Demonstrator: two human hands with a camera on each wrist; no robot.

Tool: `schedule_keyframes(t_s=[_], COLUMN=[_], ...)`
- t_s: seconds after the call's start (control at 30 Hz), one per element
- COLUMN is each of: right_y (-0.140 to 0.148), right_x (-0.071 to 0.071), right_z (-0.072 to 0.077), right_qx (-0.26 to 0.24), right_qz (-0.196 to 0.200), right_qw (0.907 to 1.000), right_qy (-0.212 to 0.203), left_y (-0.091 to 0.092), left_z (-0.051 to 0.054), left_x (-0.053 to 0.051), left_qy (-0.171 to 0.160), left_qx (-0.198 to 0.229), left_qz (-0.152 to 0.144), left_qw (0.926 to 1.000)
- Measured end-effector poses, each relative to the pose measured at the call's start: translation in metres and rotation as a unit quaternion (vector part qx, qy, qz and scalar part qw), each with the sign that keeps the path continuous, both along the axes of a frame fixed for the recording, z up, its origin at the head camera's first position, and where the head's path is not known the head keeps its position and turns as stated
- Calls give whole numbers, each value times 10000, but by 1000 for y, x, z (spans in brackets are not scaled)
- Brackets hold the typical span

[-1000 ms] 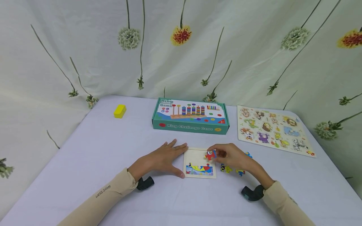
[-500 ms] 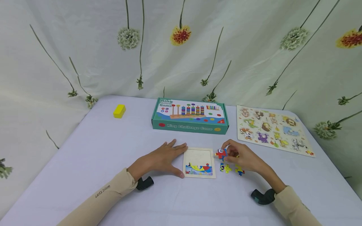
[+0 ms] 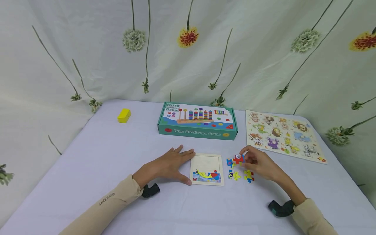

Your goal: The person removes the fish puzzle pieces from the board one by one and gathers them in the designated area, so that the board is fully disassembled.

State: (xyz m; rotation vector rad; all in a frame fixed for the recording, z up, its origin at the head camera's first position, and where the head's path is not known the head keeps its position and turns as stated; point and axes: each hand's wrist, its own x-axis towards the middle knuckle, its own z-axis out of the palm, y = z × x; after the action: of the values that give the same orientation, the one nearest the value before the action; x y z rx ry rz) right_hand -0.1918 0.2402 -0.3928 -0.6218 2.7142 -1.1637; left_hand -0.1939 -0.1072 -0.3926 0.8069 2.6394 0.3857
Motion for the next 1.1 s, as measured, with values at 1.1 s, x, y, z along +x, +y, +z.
schedule_keyframes(t_s=[1.1], right_y=[58], right_x=[23], right_z=[3], right_qx=[-87], right_qz=[179], right_qw=[9962], right_qy=[-846], left_y=[-1], left_z=[-1], left_x=[0], left_qy=[-2], left_qx=[24], left_qz=[6], left_qw=[10000])
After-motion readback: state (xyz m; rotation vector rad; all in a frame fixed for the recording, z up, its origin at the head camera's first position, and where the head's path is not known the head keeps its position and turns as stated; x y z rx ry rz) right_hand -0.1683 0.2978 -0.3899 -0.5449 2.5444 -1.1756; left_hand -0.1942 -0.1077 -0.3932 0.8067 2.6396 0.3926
